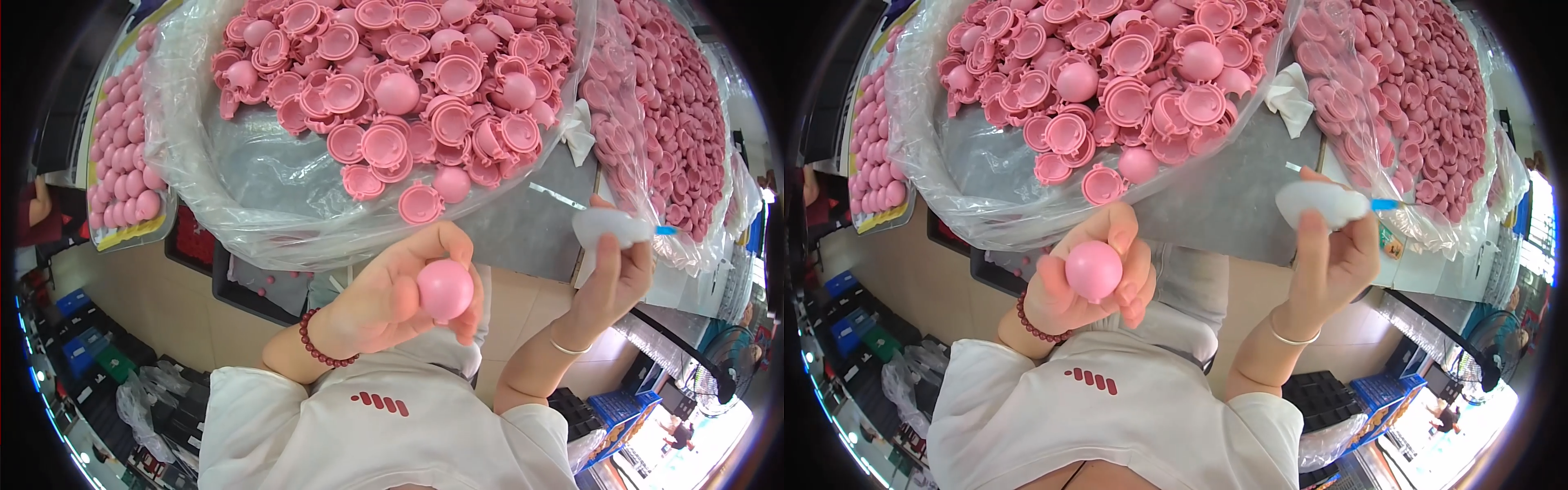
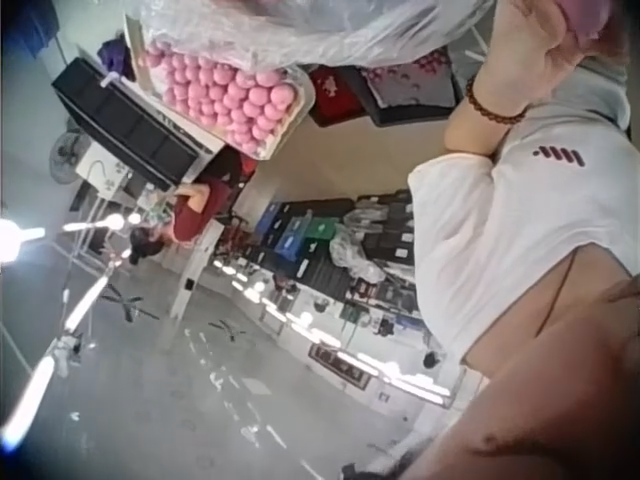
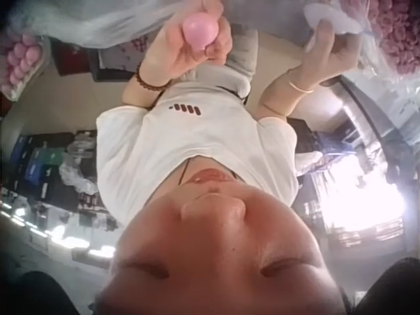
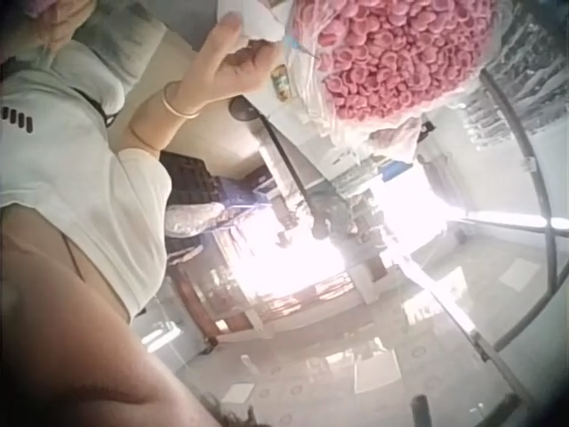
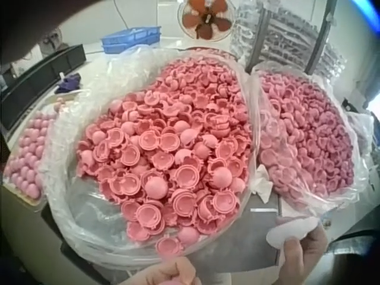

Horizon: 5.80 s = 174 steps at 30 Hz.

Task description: The person is applying glue to pink plastic spherical shell halves and joining them together.

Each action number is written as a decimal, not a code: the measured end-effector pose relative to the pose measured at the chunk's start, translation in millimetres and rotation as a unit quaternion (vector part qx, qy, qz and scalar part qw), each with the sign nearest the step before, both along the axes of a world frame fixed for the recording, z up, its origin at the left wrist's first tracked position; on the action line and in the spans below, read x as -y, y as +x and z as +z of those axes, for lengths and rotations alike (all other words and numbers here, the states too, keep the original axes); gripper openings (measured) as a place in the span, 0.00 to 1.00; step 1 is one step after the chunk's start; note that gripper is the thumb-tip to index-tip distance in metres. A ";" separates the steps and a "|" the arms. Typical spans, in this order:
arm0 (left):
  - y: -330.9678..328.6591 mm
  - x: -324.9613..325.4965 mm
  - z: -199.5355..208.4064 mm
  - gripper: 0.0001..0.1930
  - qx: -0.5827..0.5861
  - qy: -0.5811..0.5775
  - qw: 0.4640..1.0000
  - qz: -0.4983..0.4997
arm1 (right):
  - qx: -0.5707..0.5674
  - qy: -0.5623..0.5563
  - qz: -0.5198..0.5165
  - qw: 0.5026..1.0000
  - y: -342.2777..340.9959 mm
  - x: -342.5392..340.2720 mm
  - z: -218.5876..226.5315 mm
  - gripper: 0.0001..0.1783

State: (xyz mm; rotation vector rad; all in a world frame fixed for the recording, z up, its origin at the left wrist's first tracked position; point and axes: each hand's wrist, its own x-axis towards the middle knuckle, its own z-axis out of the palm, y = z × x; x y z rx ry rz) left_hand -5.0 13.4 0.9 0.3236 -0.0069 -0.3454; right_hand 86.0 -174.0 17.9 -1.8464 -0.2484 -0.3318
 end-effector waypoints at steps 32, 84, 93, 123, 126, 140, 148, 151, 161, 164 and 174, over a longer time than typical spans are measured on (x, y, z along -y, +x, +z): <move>-52.5 -169.3 10.7 0.12 0.031 0.909 0.140 0.392 | -0.005 0.058 0.030 0.998 -4.5 -2.7 -3.6 0.22; -22.0 5.4 4.2 0.25 0.100 0.247 0.944 0.193 | -0.025 0.248 0.034 0.968 -60.5 -27.9 -0.6 0.31; -23.0 5.2 -0.3 0.24 0.101 0.267 0.938 0.196 | 0.242 0.034 0.260 0.934 -51.3 -22.3 32.8 0.34; -22.0 -4.8 -3.6 0.25 0.163 0.340 0.905 0.198 | 0.272 0.009 0.202 0.941 -50.9 -33.4 24.0 0.36; -21.6 -8.1 -1.7 0.25 0.194 0.403 0.869 0.213 | 0.272 0.014 0.197 0.942 -51.6 -34.3 23.5 0.36; -16.6 -14.1 9.0 0.20 0.231 0.575 0.719 0.317 | 0.250 -0.021 -0.063 0.966 -43.0 -15.5 6.1 0.27; -11.0 -13.2 -4.3 0.14 0.220 0.231 0.926 0.202 | -0.013 -0.083 0.028 0.996 19.5 6.5 -5.6 0.23; -11.1 -11.8 -6.6 0.14 0.175 0.127 0.965 0.152 | 0.091 -0.102 0.018 0.990 18.6 -5.4 1.2 0.24; -11.0 -6.7 -12.5 0.15 0.127 -0.107 0.984 0.059 | 0.181 -0.475 -0.030 0.861 109.8 94.0 29.2 0.22; -10.5 -3.1 -12.6 0.16 0.099 -0.185 0.977 0.026 | 0.134 -0.542 -0.011 0.829 114.7 105.5 23.0 0.21; -13.3 0.7 -14.0 0.22 0.049 -0.227 0.973 0.008 | 0.042 -0.509 -0.063 0.857 109.8 104.4 25.2 0.09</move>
